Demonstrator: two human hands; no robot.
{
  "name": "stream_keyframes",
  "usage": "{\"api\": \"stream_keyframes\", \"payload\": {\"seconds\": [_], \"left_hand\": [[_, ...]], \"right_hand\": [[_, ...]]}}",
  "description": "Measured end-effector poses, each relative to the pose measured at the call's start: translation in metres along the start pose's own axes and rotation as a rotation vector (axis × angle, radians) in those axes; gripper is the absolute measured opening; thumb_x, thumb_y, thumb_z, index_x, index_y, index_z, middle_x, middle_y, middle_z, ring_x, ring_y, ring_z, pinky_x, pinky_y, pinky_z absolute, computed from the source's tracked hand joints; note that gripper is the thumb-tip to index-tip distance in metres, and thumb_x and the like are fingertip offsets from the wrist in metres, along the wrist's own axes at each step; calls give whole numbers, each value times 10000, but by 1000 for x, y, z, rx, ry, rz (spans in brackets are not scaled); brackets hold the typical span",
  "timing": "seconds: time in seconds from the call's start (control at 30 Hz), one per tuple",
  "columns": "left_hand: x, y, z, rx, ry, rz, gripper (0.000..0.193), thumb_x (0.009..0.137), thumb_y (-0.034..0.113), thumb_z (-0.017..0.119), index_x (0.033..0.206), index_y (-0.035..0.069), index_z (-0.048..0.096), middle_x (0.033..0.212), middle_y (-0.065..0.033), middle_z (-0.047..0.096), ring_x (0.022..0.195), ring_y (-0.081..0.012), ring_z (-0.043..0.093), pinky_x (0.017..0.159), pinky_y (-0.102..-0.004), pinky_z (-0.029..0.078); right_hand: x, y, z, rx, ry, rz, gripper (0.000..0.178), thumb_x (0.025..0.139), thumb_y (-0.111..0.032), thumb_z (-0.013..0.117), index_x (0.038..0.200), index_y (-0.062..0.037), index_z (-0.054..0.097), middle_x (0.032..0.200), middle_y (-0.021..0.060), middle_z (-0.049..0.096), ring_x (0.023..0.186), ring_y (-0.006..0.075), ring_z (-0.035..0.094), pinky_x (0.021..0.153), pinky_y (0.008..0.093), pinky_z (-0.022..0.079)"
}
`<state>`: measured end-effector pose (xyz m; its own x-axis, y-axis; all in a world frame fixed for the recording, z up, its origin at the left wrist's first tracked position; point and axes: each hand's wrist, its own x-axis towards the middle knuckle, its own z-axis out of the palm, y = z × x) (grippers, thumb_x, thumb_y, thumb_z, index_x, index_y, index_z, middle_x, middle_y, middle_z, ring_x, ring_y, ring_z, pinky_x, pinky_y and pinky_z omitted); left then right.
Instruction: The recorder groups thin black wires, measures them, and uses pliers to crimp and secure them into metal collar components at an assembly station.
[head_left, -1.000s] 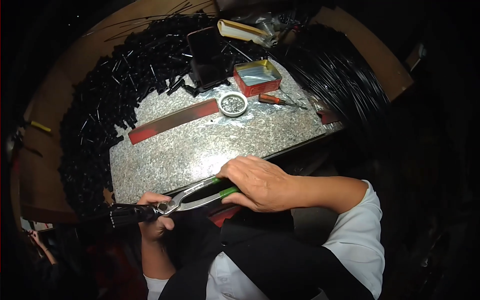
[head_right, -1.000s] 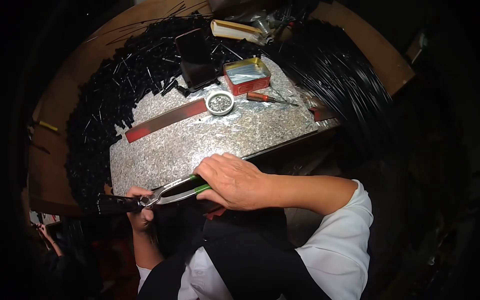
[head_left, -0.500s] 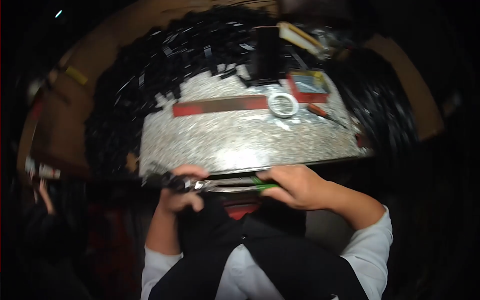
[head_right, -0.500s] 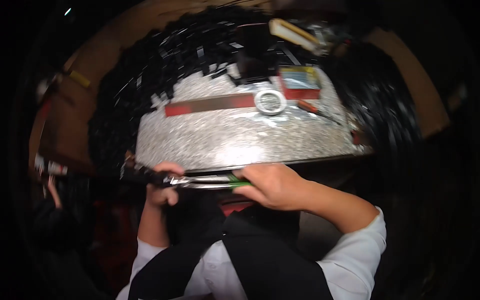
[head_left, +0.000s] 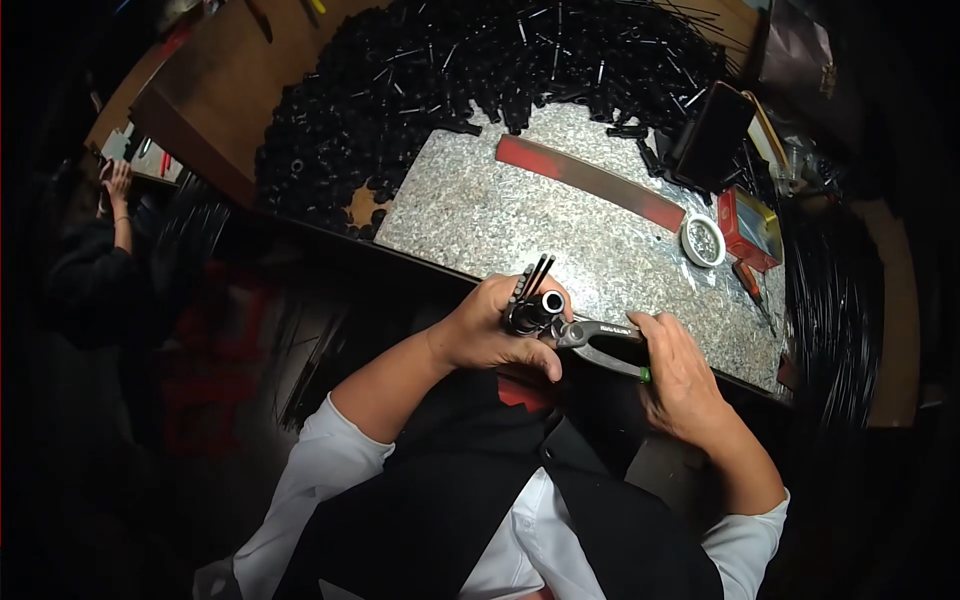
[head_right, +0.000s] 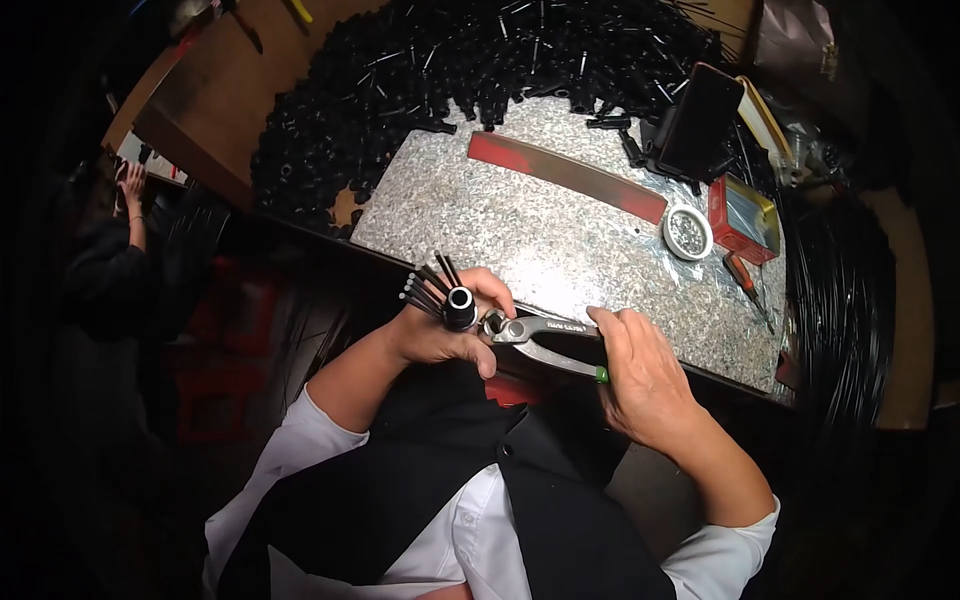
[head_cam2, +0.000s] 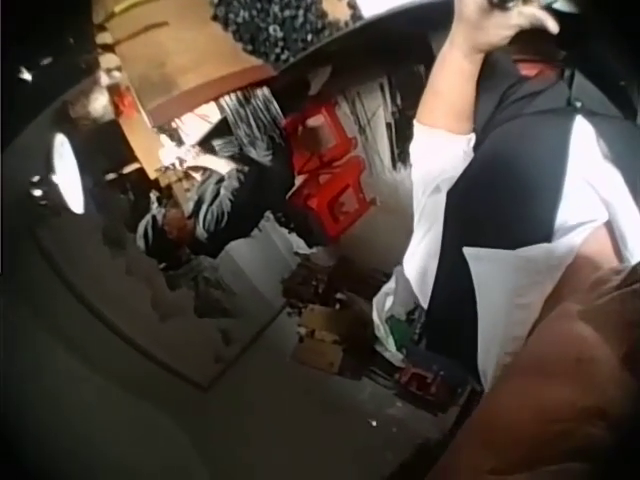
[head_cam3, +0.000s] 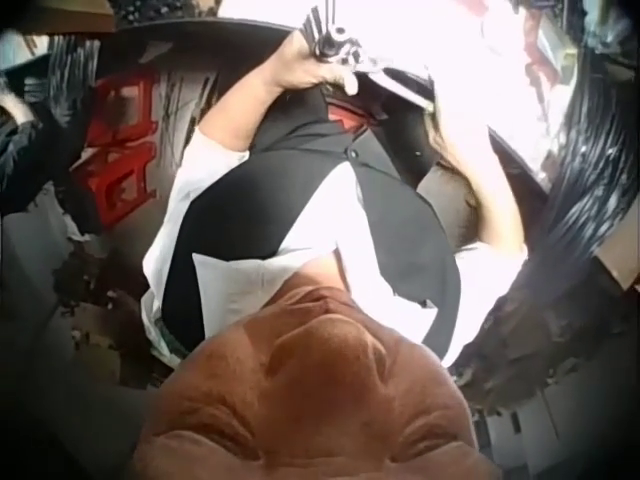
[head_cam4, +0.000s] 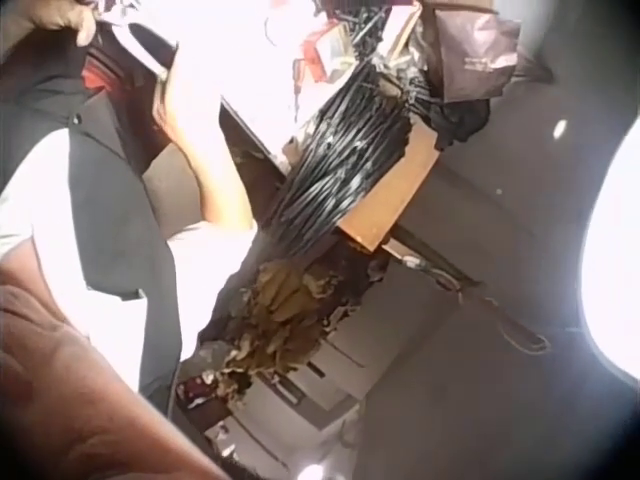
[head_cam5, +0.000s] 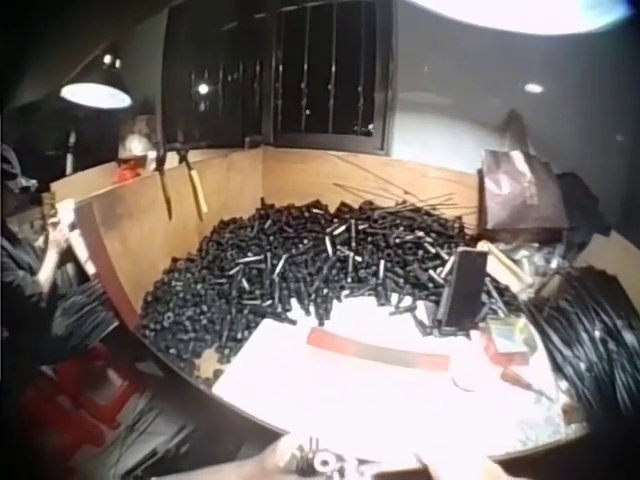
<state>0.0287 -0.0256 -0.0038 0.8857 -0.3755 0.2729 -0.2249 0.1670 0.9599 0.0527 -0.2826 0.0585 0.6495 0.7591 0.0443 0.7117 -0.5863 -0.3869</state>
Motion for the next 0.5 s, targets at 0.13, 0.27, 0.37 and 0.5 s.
{"api": "stream_keyframes", "payload": {"seconds": [0.13,0.27,0.37,0.5], "left_hand": [[-3,-2,-1,-45,67,15,467,593,196,884,912,45,578,775,6,587,696,-53,566,604,-216,468],[-6,-6,-1,-52,120,39,469,590,188,886,912,40,580,789,12,585,715,-54,562,627,-216,466],[-10,-8,3,-182,202,-24,458,590,191,886,903,37,589,796,19,577,719,-55,547,639,-215,453],[-12,-12,7,-282,275,-14,432,602,199,880,899,43,608,772,35,554,704,-49,518,632,-210,429]], "right_hand": [[7,0,-2,117,-179,15,584,647,99,553,1203,-5,409,968,200,452,935,382,496,805,427,414],[9,3,12,250,-204,76,461,693,67,569,1130,-11,442,957,215,509,933,394,532,778,431,424],[15,3,32,307,-163,127,350,712,44,601,1033,-11,472,850,206,551,831,394,567,713,420,444],[19,4,42,288,-101,161,254,716,34,658,901,-8,489,703,190,559,648,386,582,573,394,450]]}}
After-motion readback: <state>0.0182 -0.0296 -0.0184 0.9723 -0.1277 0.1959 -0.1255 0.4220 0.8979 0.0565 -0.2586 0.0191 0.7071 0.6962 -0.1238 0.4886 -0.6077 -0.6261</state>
